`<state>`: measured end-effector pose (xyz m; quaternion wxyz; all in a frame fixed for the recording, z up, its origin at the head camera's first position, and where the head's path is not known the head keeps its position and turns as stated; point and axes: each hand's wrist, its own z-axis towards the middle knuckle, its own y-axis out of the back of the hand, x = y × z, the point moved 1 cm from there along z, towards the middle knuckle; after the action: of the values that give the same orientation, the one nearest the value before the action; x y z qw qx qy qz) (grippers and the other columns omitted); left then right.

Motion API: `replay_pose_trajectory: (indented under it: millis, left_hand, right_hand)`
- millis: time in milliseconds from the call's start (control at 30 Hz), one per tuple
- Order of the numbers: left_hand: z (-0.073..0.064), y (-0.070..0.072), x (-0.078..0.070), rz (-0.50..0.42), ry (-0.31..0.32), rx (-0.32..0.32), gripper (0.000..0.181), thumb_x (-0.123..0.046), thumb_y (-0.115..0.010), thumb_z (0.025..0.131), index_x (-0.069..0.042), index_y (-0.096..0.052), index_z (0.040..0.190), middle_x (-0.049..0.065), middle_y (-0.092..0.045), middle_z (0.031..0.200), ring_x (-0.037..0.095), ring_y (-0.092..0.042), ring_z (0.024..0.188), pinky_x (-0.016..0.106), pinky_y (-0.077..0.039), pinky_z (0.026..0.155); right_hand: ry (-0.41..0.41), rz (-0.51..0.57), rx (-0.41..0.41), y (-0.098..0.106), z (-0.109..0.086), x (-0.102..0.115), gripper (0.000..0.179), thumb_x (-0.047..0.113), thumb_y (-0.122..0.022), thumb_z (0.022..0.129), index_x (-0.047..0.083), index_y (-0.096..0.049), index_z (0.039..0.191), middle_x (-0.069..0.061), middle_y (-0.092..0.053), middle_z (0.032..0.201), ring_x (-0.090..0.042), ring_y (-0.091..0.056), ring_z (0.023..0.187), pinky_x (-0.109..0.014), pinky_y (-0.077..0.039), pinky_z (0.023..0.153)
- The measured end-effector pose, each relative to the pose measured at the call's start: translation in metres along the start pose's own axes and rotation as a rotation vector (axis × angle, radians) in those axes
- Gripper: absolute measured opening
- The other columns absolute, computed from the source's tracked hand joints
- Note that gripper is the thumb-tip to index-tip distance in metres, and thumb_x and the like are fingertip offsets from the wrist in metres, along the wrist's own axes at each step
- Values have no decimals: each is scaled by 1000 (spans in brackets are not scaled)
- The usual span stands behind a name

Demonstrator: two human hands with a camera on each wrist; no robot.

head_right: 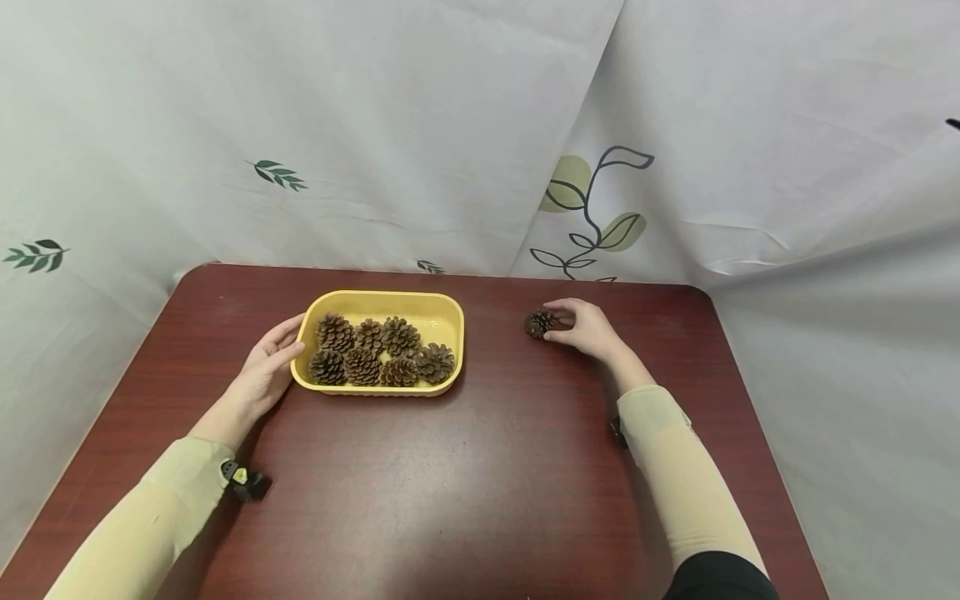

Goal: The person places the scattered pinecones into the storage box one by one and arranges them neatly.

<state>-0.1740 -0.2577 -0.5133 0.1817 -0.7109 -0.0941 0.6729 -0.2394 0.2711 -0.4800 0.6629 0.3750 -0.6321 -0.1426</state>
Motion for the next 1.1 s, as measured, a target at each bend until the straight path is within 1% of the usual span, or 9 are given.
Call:
replay_pose_trajectory:
  millis: [233,500,700,833,1100]
  left_hand:
    - [1,0,0,-7,-11,9,45,9,-50,106,-23,-66,133,-12,-71,130,-1,-64,123,15,-54,100]
    - [0,0,0,-4,-5,18,44,8,-50,106,-23,-65,134,-13,-70,132,-1,-64,124,15,-54,100]
    - [0,0,0,3,6,17,44,7,-50,107,-24,-64,134,-14,-70,132,-2,-63,125,14,-54,100]
    - [0,0,0,2,10,15,43,7,-50,107,-24,-64,134,-15,-70,132,-3,-62,125,14,-54,100]
    - [-1,1,-1,20,16,9,42,5,-52,107,-24,-64,135,-15,-70,131,-2,-63,124,14,-54,99]
  right_hand:
    - [-17,-1,-2,-1,-1,0,55,8,-82,93,-1,-63,144,-28,-60,148,-47,-63,132,-56,-52,113]
    - [0,-2,-32,1,0,4,52,8,-83,92,-2,-65,140,-27,-65,142,-45,-67,126,-56,-55,108]
    - [14,8,-42,6,1,9,50,8,-82,92,-3,-66,138,-26,-66,140,-43,-67,126,-54,-55,109]
    - [31,6,-57,9,4,14,50,6,-83,91,-3,-67,137,-25,-68,139,-43,-67,125,-54,-55,109]
    - [79,4,-100,13,11,31,49,10,-86,90,-2,-69,135,-21,-71,135,-39,-70,122,-51,-56,108]
